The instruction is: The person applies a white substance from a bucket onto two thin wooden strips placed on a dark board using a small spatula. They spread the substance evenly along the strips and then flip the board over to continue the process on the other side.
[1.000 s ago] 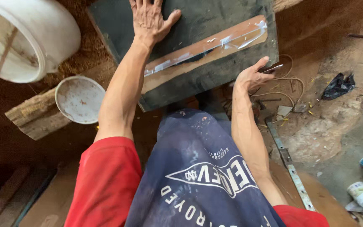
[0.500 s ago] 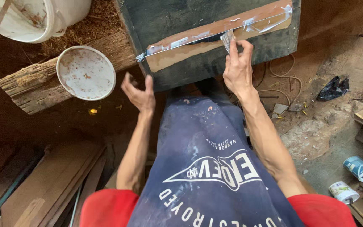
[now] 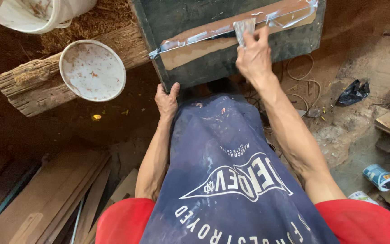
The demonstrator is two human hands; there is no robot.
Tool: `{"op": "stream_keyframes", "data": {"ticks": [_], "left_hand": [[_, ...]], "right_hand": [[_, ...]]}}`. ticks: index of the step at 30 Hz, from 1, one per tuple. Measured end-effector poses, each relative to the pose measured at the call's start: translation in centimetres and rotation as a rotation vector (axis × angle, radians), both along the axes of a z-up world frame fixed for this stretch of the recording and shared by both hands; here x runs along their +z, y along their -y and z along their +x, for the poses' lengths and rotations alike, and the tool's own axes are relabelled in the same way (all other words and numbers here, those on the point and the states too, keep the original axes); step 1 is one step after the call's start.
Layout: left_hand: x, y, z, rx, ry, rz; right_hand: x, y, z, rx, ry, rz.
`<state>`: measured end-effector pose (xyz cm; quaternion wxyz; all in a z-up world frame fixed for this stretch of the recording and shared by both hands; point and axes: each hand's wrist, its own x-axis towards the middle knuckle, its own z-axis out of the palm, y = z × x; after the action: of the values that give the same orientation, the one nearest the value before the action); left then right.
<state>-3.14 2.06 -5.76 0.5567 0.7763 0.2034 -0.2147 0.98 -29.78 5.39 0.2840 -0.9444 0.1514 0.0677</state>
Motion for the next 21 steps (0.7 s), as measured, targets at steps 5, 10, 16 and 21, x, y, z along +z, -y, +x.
{"op": "stream_keyframes", "data": {"ticks": [5, 10, 16, 21], "left_hand": [[0.3, 0.2, 0.1, -0.021, 0.099, 0.028], [1.1, 0.4, -0.1, -0.001, 0.091, 0.038], [1.0, 0.8, 0.8, 0.05, 0.062, 0.004], [1.5, 0.6, 0.2, 0.102, 0.063, -0.018]], "right_hand": [[0.4, -2.8, -1.0, 0.052, 0.033, 0.057], [-0.2, -5.3, 0.5, 0.177, -0.002, 0.045], [3.1, -8.4, 5.1, 0.573, -0.001, -0.011], [3.1, -13.8, 11.0, 1.025, -0.246, -0.366]]}}
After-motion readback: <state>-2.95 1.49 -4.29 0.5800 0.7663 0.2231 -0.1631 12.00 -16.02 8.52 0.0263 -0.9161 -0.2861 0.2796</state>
